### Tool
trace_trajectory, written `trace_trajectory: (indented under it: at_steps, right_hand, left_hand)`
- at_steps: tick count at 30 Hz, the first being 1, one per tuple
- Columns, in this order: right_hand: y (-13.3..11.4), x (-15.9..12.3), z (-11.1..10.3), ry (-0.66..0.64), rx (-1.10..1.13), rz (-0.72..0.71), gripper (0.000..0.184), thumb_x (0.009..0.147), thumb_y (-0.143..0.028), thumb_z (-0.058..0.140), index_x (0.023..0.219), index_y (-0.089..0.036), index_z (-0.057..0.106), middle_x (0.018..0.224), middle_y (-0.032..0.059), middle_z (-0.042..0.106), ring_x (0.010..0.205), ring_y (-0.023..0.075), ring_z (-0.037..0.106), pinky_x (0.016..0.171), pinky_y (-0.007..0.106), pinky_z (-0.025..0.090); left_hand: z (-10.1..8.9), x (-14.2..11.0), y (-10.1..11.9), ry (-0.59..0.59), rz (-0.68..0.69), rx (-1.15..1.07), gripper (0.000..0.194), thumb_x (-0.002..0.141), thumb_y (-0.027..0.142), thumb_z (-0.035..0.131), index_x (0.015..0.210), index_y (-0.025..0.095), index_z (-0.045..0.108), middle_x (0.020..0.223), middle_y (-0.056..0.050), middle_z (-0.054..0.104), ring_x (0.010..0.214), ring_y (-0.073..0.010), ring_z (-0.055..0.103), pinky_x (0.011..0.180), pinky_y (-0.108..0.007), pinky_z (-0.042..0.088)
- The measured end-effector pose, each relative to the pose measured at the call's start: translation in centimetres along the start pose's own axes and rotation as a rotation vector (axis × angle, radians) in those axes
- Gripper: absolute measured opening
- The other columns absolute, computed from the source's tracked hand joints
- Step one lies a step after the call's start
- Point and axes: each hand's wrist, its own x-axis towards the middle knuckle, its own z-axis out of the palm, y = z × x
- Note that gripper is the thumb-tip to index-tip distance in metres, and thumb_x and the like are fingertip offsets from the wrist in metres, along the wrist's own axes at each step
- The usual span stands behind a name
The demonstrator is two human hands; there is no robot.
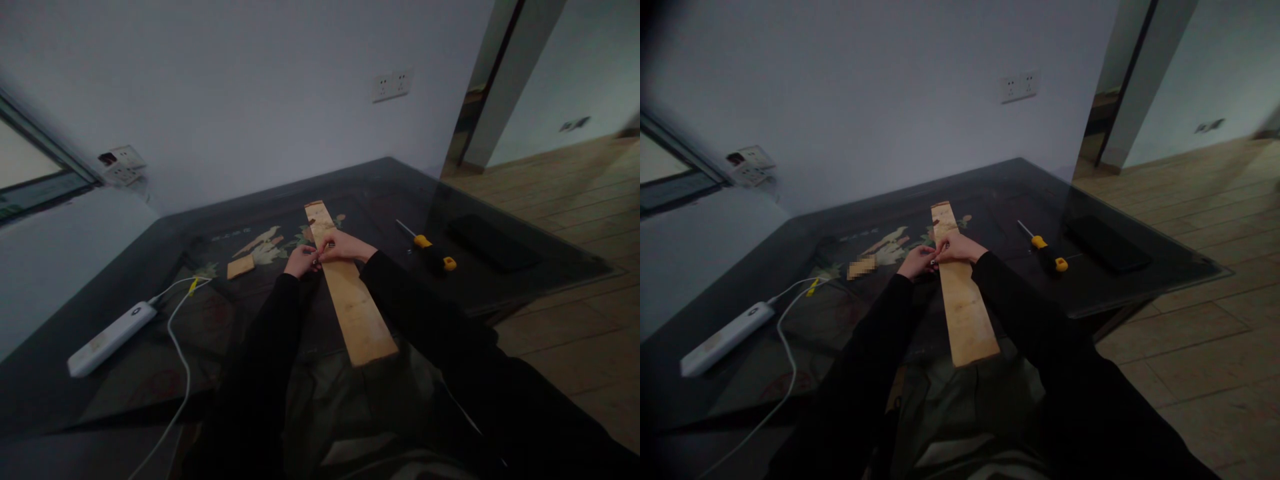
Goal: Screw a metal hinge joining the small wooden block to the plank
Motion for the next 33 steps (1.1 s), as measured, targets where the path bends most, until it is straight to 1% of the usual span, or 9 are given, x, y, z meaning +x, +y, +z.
trace_trajectory:
  at_steps: [6, 11, 15, 20, 24, 26, 29, 31, 33]
  right_hand:
    - [0.6, 0.4, 1.3, 0.063, -0.327, 0.034, 0.018, 0.065, -0.026, 0.078, 0.08, -0.018, 0.073, 0.076, 0.0017, 0.066, 0.071, 0.0134, 0.056, 0.063, 0.022, 0.035]
    - [0.9, 0.6, 1.7, 0.092, -0.389, 0.002, 0.016, 0.07, -0.029, 0.075, 0.082, -0.019, 0.072, 0.083, 0.004, 0.068, 0.077, 0.0151, 0.056, 0.063, 0.023, 0.032]
    - [0.7, 0.5, 1.4, 0.091, -0.361, -0.028, 0.014, 0.071, -0.027, 0.074, 0.081, -0.018, 0.071, 0.083, 0.0038, 0.067, 0.077, 0.015, 0.056, 0.064, 0.023, 0.033]
    - [0.2, 0.4, 0.9, 0.092, -0.219, -0.071, 0.01, 0.071, -0.021, 0.073, 0.075, -0.014, 0.067, 0.076, 0.0021, 0.064, 0.075, 0.0131, 0.055, 0.067, 0.023, 0.035]
    - [-0.6, 0.4, 0.3, 0.197, -0.039, -0.113, 0.01, 0.074, -0.017, 0.07, 0.069, -0.014, 0.062, 0.073, 0.0003, 0.061, 0.073, 0.0107, 0.053, 0.068, 0.022, 0.036]
    - [-0.9, 0.3, 0.2, 0.242, 0.133, -0.057, 0.014, 0.079, -0.017, 0.065, 0.067, -0.014, 0.058, 0.067, -0.002, 0.056, 0.063, 0.0077, 0.049, 0.061, 0.019, 0.035]
    - [-0.8, 0.2, 0.1, 0.246, 0.447, 0.124, 0.023, 0.088, -0.022, 0.054, 0.066, -0.017, 0.05, 0.053, -0.0068, 0.042, 0.042, 0.0039, 0.031, 0.042, 0.019, 0.021]
    - [-0.4, 0.3, 0.2, 0.233, 0.627, 0.216, 0.025, 0.091, -0.02, 0.049, 0.066, -0.017, 0.046, 0.051, -0.0073, 0.041, 0.036, 0.0023, 0.024, 0.037, 0.019, 0.013]
    - [0.0, 0.5, 0.2, 0.233, 0.741, 0.267, 0.024, 0.09, -0.015, 0.048, 0.067, -0.016, 0.047, 0.051, -0.0058, 0.045, 0.036, 0.0009, 0.025, 0.036, 0.017, 0.012]
  left_hand:
    - [0.0, 0.1, -0.1, 0.004, -0.006, -0.008, 0.011, 0.087, 0.012, 0.062, 0.092, 0.013, 0.052, 0.053, 0.003, 0.06, 0.043, -0.009, 0.059, 0.045, -0.017, 0.045]
    - [0.0, -0.1, -0.1, -0.006, 0.009, -0.017, 0.012, 0.086, 0.01, 0.062, 0.09, 0.012, 0.051, 0.054, 0.003, 0.06, 0.043, -0.008, 0.059, 0.045, -0.016, 0.045]
    - [0.0, 0.0, -0.1, 0.001, 0.001, -0.025, 0.015, 0.085, 0.009, 0.064, 0.089, 0.013, 0.05, 0.054, 0.004, 0.059, 0.043, -0.0076, 0.058, 0.045, -0.016, 0.045]
    - [0.0, 0.3, -0.3, 0.016, -0.012, -0.04, 0.023, 0.081, 0.012, 0.071, 0.088, 0.013, 0.05, 0.058, 0.002, 0.062, 0.043, -0.0084, 0.059, 0.046, -0.018, 0.046]
    - [0.0, 0.2, -0.2, 0.01, 0.004, -0.042, 0.024, 0.08, 0.011, 0.072, 0.087, 0.013, 0.05, 0.056, 0.003, 0.061, 0.043, -0.0079, 0.058, 0.046, -0.018, 0.046]
    - [0.0, 0.2, -0.2, -0.002, 0.009, -0.042, 0.022, 0.08, 0.009, 0.07, 0.086, 0.013, 0.05, 0.055, 0.003, 0.06, 0.043, -0.0077, 0.057, 0.046, -0.018, 0.045]
    - [0.0, 0.2, -0.1, -0.007, 0.011, -0.049, 0.021, 0.08, 0.01, 0.07, 0.086, 0.013, 0.05, 0.056, 0.003, 0.06, 0.044, -0.0075, 0.057, 0.046, -0.018, 0.046]
    - [0.0, 0.2, -0.1, -0.002, 0.01, -0.068, 0.023, 0.079, 0.012, 0.073, 0.086, 0.013, 0.051, 0.058, 0.002, 0.061, 0.045, -0.0079, 0.058, 0.046, -0.018, 0.046]
    - [0.0, 0.3, -0.1, 0.003, 0.01, -0.093, 0.025, 0.077, 0.013, 0.075, 0.087, 0.013, 0.052, 0.06, 0.002, 0.062, 0.045, -0.0081, 0.058, 0.047, -0.019, 0.047]
